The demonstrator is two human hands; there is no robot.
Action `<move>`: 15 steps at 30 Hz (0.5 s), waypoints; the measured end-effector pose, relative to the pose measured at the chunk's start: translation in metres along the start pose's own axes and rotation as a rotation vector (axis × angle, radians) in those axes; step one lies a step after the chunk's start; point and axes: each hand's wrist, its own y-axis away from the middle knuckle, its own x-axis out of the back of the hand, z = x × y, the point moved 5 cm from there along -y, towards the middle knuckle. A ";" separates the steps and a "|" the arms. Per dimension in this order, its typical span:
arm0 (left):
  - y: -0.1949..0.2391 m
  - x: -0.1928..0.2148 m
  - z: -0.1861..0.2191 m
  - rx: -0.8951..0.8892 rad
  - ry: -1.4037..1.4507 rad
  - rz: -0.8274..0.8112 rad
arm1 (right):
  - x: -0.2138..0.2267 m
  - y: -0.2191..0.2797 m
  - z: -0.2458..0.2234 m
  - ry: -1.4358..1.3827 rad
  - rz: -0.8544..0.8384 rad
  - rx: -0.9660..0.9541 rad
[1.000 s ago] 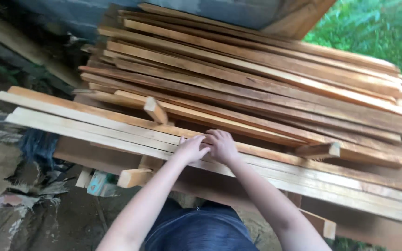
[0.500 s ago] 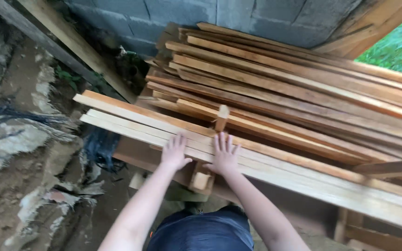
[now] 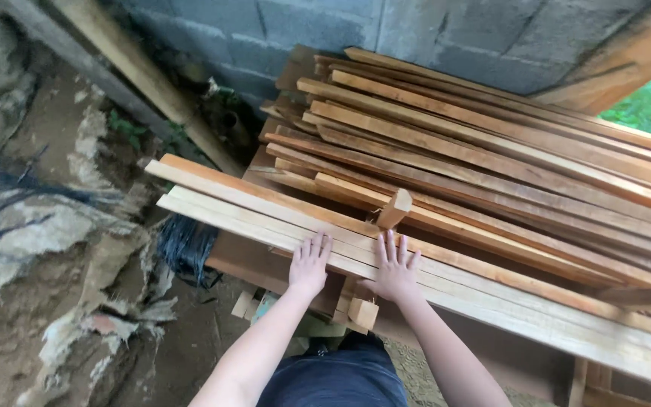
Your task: The person aligns several thin wooden planks on a wooden workbench. They then use a black strap to tie the planks together, wrapping the strap around the stack and securing it with a knot.
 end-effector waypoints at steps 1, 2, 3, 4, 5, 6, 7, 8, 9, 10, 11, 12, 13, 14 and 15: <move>0.005 0.002 0.002 0.015 0.007 -0.004 | -0.001 0.003 -0.002 0.007 -0.006 0.014; 0.005 0.006 0.004 0.024 0.041 0.000 | 0.001 0.001 -0.002 -0.003 -0.017 0.009; 0.004 0.011 0.006 0.033 0.076 0.005 | 0.004 0.000 -0.001 -0.013 -0.028 0.003; 0.004 0.011 0.005 0.036 0.084 0.016 | 0.009 0.001 -0.003 -0.001 -0.020 0.005; 0.003 0.010 0.004 0.044 0.073 -0.002 | 0.013 0.003 -0.005 0.000 -0.034 0.009; 0.006 0.006 0.004 0.059 0.065 -0.026 | 0.014 0.006 -0.007 0.002 -0.056 0.019; 0.005 0.014 0.011 0.069 0.075 -0.021 | 0.014 0.004 0.000 0.015 -0.054 0.027; 0.007 0.020 0.011 0.078 0.110 -0.031 | 0.011 0.001 0.001 0.007 -0.073 0.032; 0.010 0.025 0.011 0.087 0.144 -0.040 | 0.007 -0.001 0.002 -0.001 -0.092 0.037; 0.012 0.028 0.013 0.107 0.152 -0.043 | 0.004 -0.003 0.000 0.008 -0.098 0.055; 0.013 0.032 0.014 0.119 0.205 -0.034 | 0.003 -0.005 -0.001 0.016 -0.084 0.038; 0.014 0.036 0.016 0.130 0.259 -0.024 | 0.001 -0.006 0.000 0.025 -0.070 0.018; 0.016 0.031 0.012 0.147 0.267 -0.027 | 0.002 -0.009 -0.003 0.034 -0.077 0.033; 0.015 0.029 0.010 0.132 0.298 -0.004 | 0.005 -0.012 -0.004 0.074 -0.078 0.051; 0.014 0.027 0.008 0.116 0.329 0.020 | 0.007 -0.015 -0.006 0.114 -0.078 0.069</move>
